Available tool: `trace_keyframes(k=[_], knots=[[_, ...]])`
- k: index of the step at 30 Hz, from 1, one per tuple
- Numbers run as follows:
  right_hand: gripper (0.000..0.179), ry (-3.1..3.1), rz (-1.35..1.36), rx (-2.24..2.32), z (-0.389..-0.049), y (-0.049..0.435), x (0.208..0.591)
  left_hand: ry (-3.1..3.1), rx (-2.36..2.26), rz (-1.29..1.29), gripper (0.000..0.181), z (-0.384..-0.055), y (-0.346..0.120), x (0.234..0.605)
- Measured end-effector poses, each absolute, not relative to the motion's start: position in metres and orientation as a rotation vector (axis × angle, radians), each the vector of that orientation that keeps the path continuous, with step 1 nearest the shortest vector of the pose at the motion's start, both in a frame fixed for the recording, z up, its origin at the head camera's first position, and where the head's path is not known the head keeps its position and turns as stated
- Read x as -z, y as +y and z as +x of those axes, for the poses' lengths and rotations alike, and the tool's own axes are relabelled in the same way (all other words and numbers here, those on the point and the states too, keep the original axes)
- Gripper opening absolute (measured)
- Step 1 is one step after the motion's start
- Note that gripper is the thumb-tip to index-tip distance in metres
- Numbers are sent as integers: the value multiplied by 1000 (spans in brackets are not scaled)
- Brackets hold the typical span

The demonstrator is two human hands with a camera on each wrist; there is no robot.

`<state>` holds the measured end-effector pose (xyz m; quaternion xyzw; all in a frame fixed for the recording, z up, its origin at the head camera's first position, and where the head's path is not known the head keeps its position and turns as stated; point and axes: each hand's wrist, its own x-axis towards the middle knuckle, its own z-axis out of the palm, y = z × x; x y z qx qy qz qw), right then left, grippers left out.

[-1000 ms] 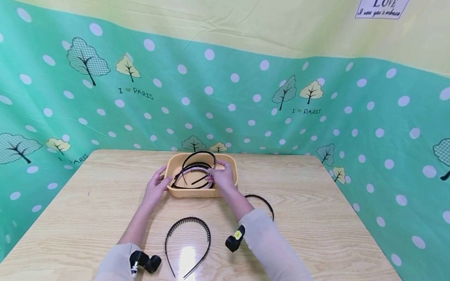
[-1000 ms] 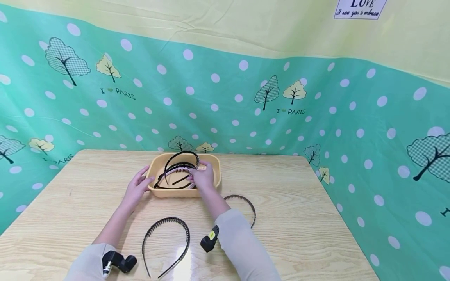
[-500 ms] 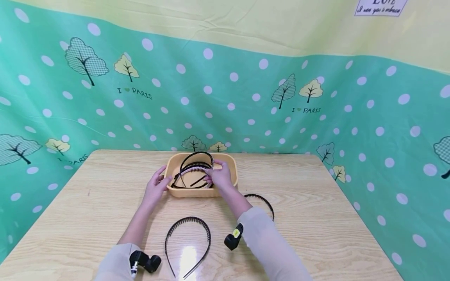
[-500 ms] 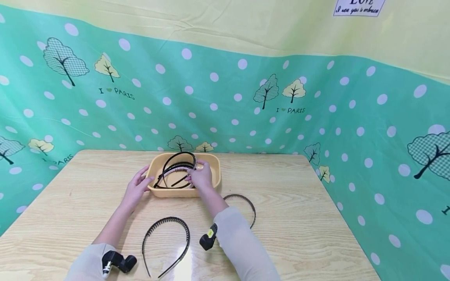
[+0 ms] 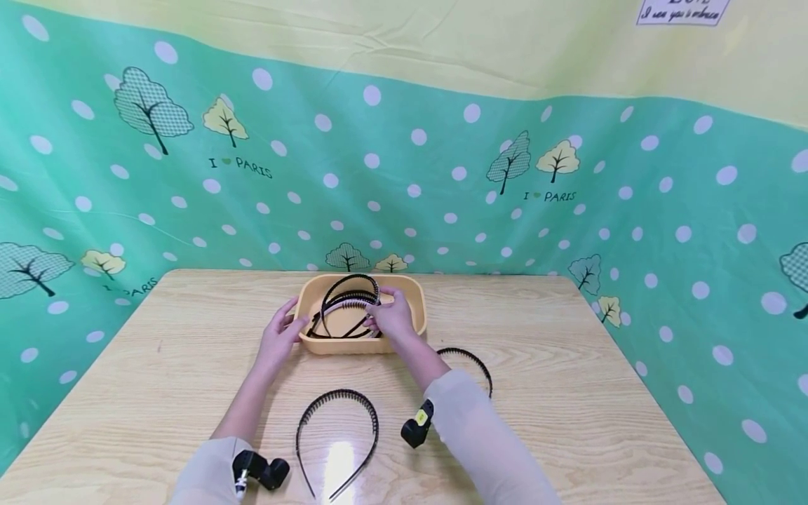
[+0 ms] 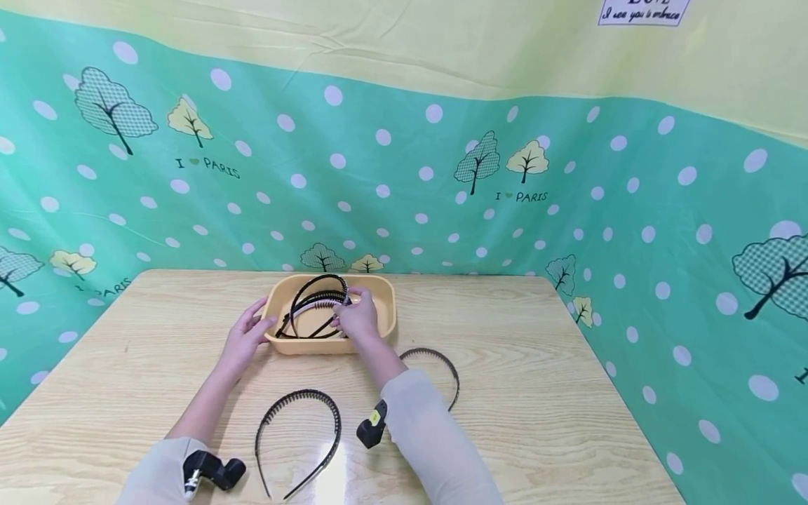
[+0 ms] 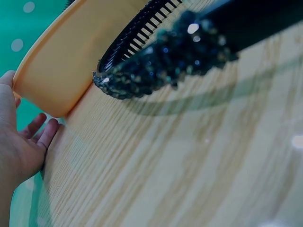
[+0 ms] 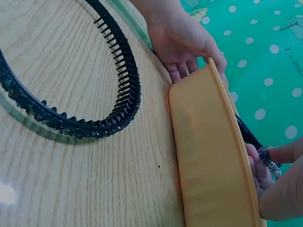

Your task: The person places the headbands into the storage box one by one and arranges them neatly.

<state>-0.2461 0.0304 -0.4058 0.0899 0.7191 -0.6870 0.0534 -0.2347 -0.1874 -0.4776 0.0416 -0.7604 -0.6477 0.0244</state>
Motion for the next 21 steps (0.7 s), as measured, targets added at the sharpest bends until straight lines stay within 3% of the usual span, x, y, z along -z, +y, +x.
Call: trace_keyframes(k=[21], knots=[[51,2472,166,1668,-244,33,404,-2354,2034,126,57,-214,-179,446]])
